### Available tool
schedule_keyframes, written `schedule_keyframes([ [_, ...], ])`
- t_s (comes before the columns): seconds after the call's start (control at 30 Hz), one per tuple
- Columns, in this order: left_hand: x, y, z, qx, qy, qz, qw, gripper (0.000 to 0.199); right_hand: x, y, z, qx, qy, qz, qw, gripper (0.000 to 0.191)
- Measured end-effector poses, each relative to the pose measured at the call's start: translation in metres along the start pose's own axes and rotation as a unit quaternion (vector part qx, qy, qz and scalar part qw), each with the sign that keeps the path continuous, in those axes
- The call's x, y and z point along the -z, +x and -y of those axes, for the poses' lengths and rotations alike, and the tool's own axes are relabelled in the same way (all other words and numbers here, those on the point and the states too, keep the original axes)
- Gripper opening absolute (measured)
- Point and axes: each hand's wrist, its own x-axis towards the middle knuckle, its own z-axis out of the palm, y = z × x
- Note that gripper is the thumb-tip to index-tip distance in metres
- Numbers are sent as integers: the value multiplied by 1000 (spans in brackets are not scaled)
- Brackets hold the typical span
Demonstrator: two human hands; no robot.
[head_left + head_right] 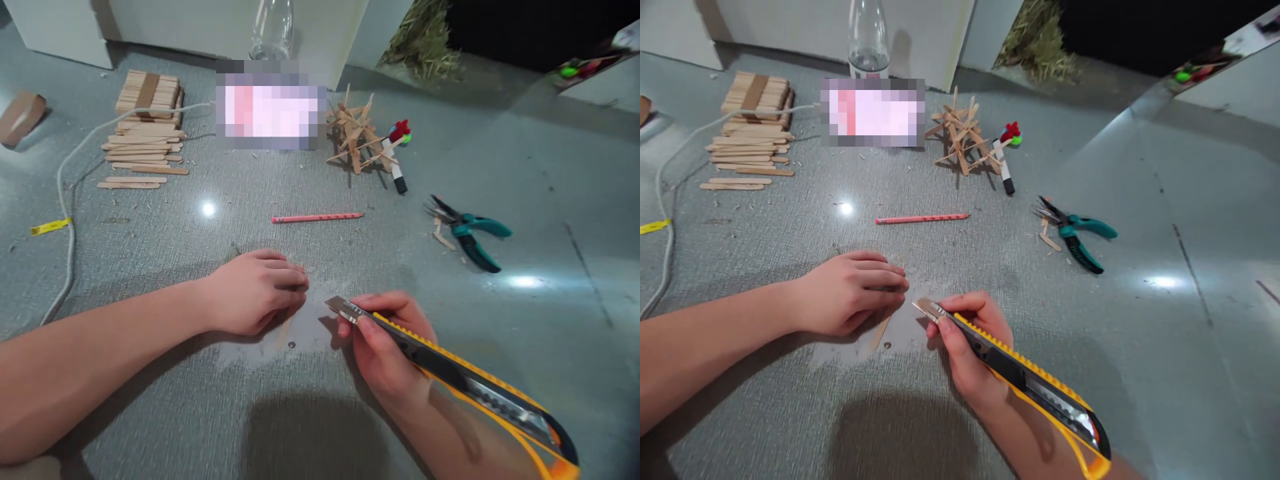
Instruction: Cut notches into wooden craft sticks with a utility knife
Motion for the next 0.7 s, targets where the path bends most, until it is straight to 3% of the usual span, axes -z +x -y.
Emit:
schedule_keyframes([
  [0.17, 5, 2, 0, -4, 24, 33, 999, 23, -5, 5, 3, 6, 37, -29, 999, 5],
  [0.5, 6, 1, -2, 12, 66, 35, 997, 27, -1, 5, -2, -23, 28, -40, 999, 8],
  [0.7, 9, 0, 1, 66, -24, 32, 997, 21, 3, -1, -5, -36, 14, -20, 999, 11],
])
